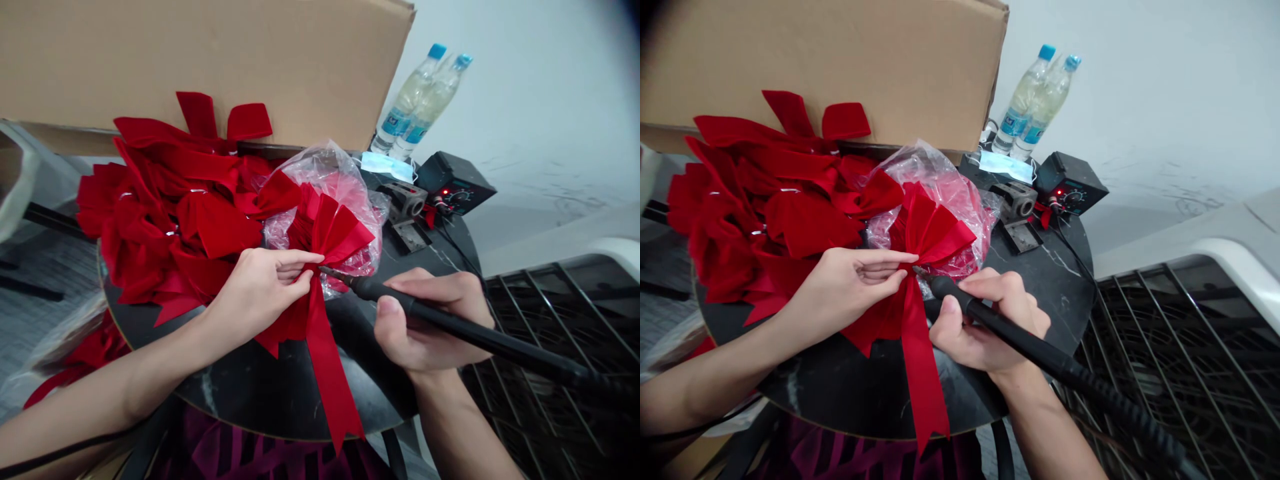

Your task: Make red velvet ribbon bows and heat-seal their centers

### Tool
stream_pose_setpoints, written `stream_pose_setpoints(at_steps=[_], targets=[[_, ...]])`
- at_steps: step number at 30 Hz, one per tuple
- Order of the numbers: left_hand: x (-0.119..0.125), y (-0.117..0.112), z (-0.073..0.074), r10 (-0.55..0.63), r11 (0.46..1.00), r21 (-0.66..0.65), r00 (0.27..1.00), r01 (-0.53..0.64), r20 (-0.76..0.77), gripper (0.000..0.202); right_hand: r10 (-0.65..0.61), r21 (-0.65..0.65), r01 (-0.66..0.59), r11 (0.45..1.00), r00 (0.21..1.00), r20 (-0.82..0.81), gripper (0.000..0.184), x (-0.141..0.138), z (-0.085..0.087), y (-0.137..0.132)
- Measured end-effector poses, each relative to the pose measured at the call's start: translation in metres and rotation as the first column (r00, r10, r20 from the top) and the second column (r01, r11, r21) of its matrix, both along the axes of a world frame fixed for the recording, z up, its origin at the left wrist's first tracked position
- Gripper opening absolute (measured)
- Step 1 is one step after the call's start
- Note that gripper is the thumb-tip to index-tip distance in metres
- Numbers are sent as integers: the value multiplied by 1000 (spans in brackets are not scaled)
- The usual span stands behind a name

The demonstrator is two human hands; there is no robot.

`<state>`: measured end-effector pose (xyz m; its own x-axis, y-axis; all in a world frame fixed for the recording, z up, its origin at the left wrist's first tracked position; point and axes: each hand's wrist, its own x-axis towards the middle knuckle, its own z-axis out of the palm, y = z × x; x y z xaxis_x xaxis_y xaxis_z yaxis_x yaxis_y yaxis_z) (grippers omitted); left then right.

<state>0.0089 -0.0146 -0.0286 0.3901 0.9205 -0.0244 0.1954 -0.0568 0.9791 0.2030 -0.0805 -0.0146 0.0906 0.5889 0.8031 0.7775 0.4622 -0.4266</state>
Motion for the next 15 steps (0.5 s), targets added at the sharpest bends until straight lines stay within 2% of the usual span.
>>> stream_pose_setpoints(at_steps=[5, 10, 15], targets=[[-1, 1, 0, -1, 1000, 9, 1000, 1, -7, 32, -22, 15, 22, 1000, 1000, 2, 19, 1, 1, 1], [-1, 1, 1, -6, 1000, 11, 1000, 6, -2, 31, 5, 31, -4, 999, 998, -58, 12, -2, 7, -3], [0, 2, 2, 4, 1000, 13, 1000, -4, -7, 30, 61, 15, -60, 998, 997, -55, 14, -4, 9, -6]])
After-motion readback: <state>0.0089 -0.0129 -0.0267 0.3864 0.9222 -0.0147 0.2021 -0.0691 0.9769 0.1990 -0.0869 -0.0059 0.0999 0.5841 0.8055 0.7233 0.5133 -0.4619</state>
